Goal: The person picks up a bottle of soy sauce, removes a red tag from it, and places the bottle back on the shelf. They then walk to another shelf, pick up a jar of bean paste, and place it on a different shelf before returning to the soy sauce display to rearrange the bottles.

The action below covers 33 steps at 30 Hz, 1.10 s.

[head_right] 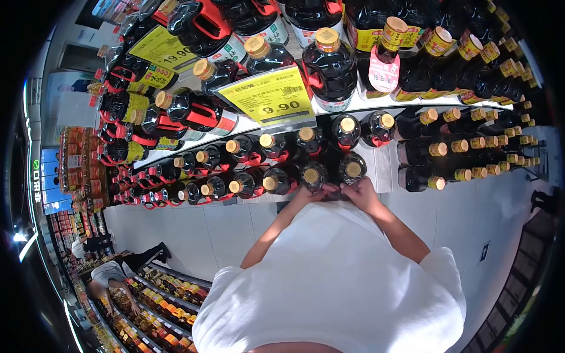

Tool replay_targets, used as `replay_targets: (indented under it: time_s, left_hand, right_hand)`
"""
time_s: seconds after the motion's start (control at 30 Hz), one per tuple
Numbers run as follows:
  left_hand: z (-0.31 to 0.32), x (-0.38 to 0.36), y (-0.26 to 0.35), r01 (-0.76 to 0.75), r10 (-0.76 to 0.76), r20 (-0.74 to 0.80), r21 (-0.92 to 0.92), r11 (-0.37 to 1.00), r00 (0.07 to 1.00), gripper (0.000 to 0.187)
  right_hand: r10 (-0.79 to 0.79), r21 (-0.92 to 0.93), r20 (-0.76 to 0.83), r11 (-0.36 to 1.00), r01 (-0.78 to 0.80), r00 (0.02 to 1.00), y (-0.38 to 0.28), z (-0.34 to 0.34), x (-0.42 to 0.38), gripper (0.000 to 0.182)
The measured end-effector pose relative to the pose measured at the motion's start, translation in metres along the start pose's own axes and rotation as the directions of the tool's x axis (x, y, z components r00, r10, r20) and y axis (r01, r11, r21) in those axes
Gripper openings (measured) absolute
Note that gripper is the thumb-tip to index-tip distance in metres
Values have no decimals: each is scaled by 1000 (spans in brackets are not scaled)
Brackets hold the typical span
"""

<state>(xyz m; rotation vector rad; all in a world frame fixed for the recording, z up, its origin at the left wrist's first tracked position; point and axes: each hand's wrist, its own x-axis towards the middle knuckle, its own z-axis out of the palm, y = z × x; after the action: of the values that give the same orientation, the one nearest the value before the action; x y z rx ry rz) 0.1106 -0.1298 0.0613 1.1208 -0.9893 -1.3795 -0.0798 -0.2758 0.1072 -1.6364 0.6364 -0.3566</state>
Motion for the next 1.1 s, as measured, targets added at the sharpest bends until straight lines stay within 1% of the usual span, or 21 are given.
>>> replay_targets:
  time_s: [0.07, 0.1, 0.2, 0.3, 0.4, 0.47, 0.5, 0.6, 0.7, 0.8, 0.9, 1.0, 1.1]
  left_hand:
    - [-1, -3, -8, -8, 8, 23, -17, 1000, 1000, 22]
    - [-1, -3, -7, -7, 8, 29, -14, 1000, 1000, 22]
    - [-2, -3, -6, -14, 14, 13, 17, 1000, 1000, 24]
    - [-4, -2, -14, -38, 38, -5, 41, 998, 999, 26]
    - [-4, 1, -24, -71, 72, -30, 36, 997, 997, 27]
    - [-6, 0, -21, -67, 71, -46, 73, 995, 996, 29]
    - [-4, -1, -1, -42, 52, -43, 220, 975, 998, 30]
    - [1, 0, 11, -81, 92, -69, 140, 987, 993, 33]
    - [2, -3, 19, -18, 42, -105, 220, 975, 994, 34]
    - [3, -4, 17, -4, 33, -128, 218, 976, 991, 36]
    - [3, -6, 16, 88, -62, -139, 192, 978, 988, 35]
    - [-2, 1, -3, -166, 201, -80, 321, 933, 976, 33]
    - [-4, 0, -2, -74, 96, -61, 285, 956, 994, 31]
  right_hand:
    - [86, 178, 94, 979, -102, 992, 0, -2, 0, 10]
    - [104, 183, 127, 975, -126, 986, -3, -2, 1, 8]
    - [169, 205, 108, 960, -189, 980, -12, 0, 4, 8]
    - [93, 236, 28, 967, -97, 995, -14, 6, 6, 15]
    - [-21, 237, -67, 971, 36, 998, -3, 14, 7, 21]
    - [12, 184, -48, 983, -3, 999, 1, 13, 6, 22]
    - [29, 157, -39, 987, -22, 999, 2, 13, 6, 23]
    - [-5, 202, -60, 979, 18, 998, -1, 14, 7, 23]
    - [-6, 170, -56, 985, 15, 998, -3, 14, 7, 24]
    - [-16, 202, -74, 979, 31, 997, -1, 16, 8, 23]
    - [24, 179, -78, 984, -10, 997, -5, 15, 6, 23]
    - [49, 175, -75, 984, -35, 996, -4, 15, 5, 22]
    - [17, 173, -89, 985, -1, 996, 4, 17, 6, 23]
